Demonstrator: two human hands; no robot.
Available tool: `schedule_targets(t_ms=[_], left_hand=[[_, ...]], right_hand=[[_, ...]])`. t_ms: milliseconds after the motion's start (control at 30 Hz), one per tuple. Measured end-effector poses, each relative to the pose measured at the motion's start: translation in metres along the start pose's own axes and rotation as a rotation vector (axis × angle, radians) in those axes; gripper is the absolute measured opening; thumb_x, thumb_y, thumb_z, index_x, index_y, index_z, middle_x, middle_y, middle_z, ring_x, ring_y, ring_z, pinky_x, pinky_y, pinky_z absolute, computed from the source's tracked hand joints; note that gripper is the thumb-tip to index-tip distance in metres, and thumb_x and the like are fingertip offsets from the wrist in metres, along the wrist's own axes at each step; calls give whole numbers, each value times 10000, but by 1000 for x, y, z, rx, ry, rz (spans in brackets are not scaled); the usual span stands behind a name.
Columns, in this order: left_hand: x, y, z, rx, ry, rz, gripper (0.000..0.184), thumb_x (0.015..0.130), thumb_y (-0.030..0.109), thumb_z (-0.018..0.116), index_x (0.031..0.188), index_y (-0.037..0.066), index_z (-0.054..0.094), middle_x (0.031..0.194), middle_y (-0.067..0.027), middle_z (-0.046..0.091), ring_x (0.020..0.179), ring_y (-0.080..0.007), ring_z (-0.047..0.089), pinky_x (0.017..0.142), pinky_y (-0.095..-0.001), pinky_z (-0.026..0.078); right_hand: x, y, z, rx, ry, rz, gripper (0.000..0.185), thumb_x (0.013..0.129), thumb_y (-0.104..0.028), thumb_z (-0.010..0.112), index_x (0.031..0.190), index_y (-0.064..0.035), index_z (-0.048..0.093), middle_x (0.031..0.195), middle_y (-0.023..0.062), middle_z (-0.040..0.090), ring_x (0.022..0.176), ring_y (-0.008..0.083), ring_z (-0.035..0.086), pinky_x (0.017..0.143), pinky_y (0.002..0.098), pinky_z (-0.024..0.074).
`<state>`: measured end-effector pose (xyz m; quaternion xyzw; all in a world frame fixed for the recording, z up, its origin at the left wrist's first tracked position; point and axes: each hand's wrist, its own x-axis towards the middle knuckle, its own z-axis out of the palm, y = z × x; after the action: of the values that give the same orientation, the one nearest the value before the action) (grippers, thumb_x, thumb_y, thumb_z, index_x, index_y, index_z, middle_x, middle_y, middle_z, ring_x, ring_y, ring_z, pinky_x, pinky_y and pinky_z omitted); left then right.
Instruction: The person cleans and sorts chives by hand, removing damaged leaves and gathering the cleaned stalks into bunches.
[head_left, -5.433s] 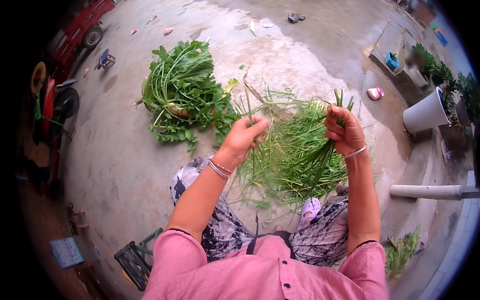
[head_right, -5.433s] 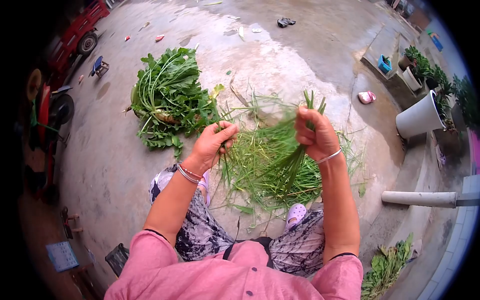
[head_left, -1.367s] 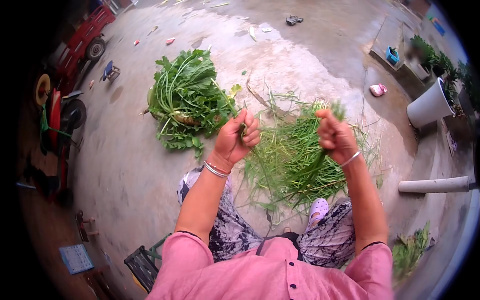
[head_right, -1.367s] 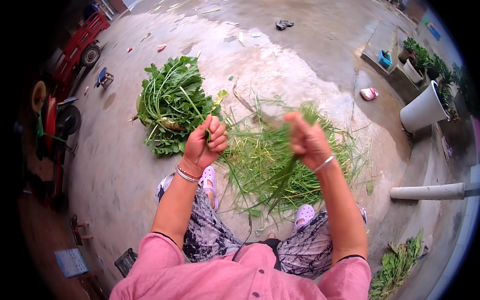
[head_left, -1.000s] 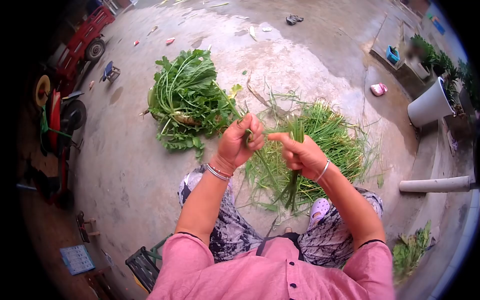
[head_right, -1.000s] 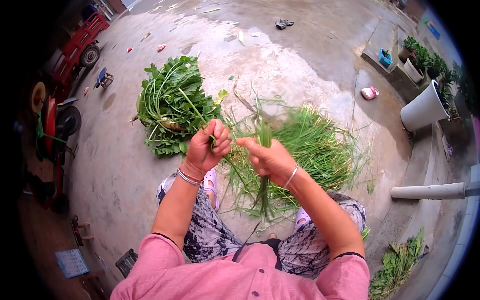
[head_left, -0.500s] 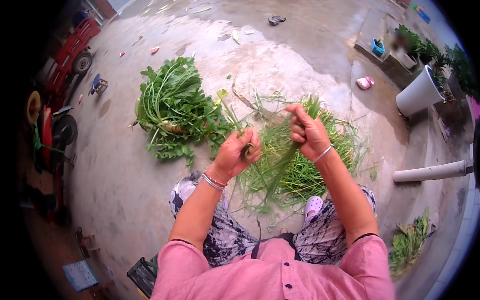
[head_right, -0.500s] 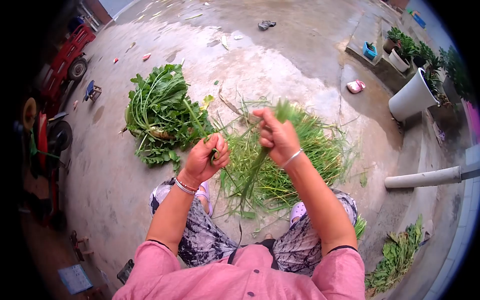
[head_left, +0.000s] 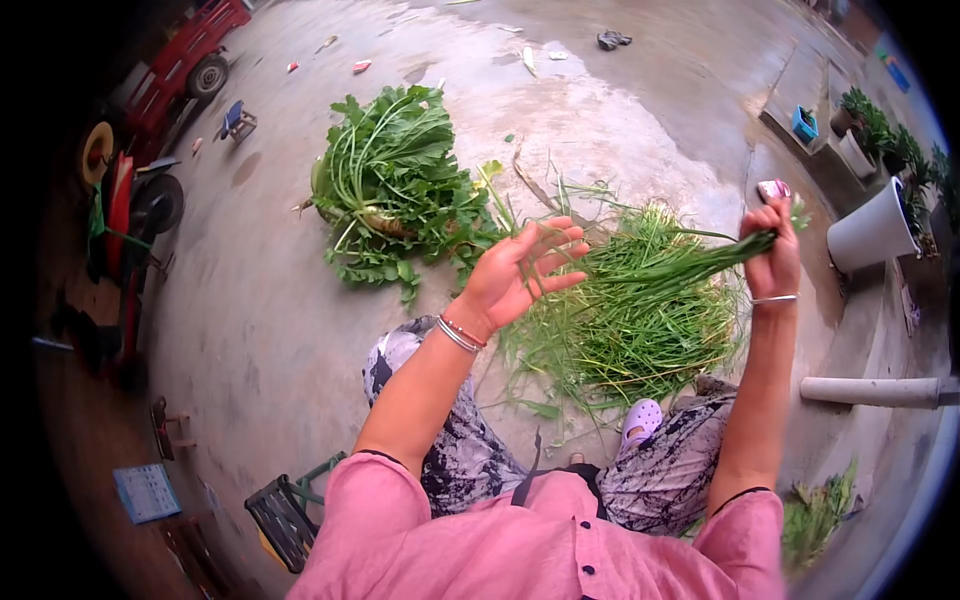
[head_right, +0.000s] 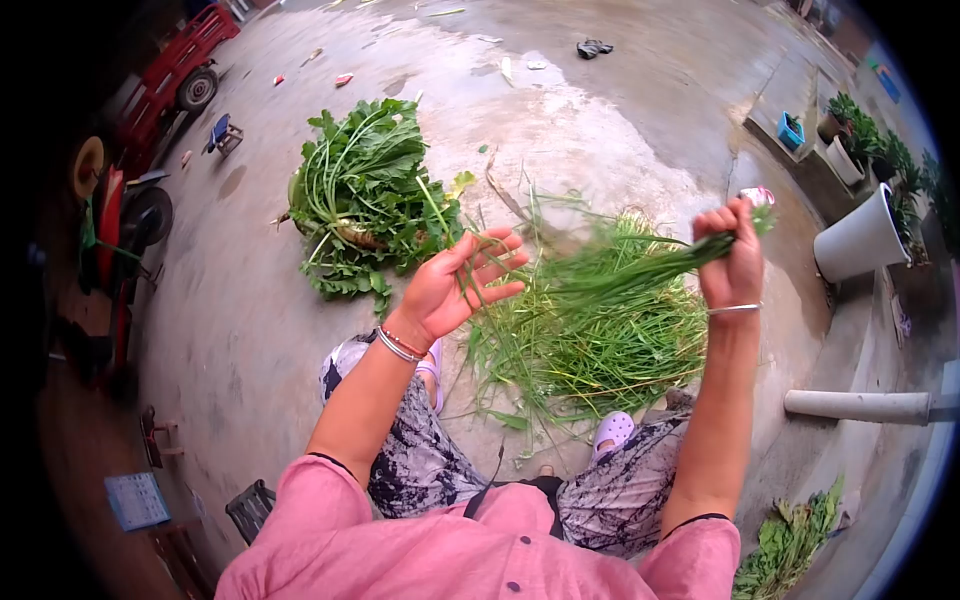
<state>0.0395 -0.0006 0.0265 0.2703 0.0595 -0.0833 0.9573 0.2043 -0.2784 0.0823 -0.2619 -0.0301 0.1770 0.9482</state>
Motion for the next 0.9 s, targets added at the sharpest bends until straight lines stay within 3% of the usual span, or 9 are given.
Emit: schedule_targets(t_ms=[33,67,133,233,433,500,533,733,900], left_hand=[[0,0,1,-22,-12,0,420,958,296,307,1245,3,396,1234,-125,463,1157,-280,444,943,-461,413],[-1,0,-1,-10,-23,0,418,958,293,307,1258,13,383,1262,-123,435,1176,-281,423,948,-460,406],[-1,0,1,17,-11,3,392,955,267,325,1247,16,400,1225,-122,466,1145,-275,453,936,-451,419],[-1,-2,-1,139,16,-6,312,940,198,364,1180,20,454,1114,-109,531,1038,-242,520,872,-410,458],[-4,-8,3,270,-11,5,113,882,80,427,919,31,522,836,-63,565,723,-128,543,614,-267,457],[-6,-7,0,422,-184,5,111,874,103,455,912,29,529,795,-60,555,684,-127,536,575,-249,439],[-10,-6,10,498,-143,2,114,865,125,482,884,27,537,760,-52,536,646,-119,513,545,-231,411],[-8,-10,8,556,-324,-14,148,871,154,497,870,15,546,746,-49,518,642,-103,482,541,-219,394],[-10,-7,16,480,-254,-3,162,874,172,508,883,15,547,755,-43,521,652,-105,491,547,-216,398]], right_hand=[[0,-8,-4,95,-158,58,211,932,-244,437,811,-79,486,575,-54,347,498,57,348,551,201,401],[-1,-10,-9,92,-159,62,211,932,-244,437,811,-79,486,575,-54,347,498,57,348,551,201,401],[-8,-9,2,-198,-35,44,197,917,-238,476,840,-58,493,562,-64,283,454,32,266,413,165,307],[-16,15,19,-401,98,84,206,886,-236,538,870,-35,500,545,-71,280,437,20,257,339,168,219],[-31,60,29,-634,37,370,201,772,-185,671,864,-30,582,478,-99,324,378,17,264,333,179,222],[-38,74,35,-729,-31,486,201,824,-178,607,960,-32,586,490,-99,290,391,18,254,350,177,219],[-40,82,38,-761,-23,515,210,827,-182,607,963,-23,585,483,-100,284,382,23,248,353,184,214],[-51,109,38,-616,-144,768,254,821,-214,632,988,-31,578,532,-93,326,418,22,272,383,198,184],[-55,116,43,-600,-163,683,252,810,-207,646,972,-24,584,548,-88,368,424,16,281,383,198,181]])
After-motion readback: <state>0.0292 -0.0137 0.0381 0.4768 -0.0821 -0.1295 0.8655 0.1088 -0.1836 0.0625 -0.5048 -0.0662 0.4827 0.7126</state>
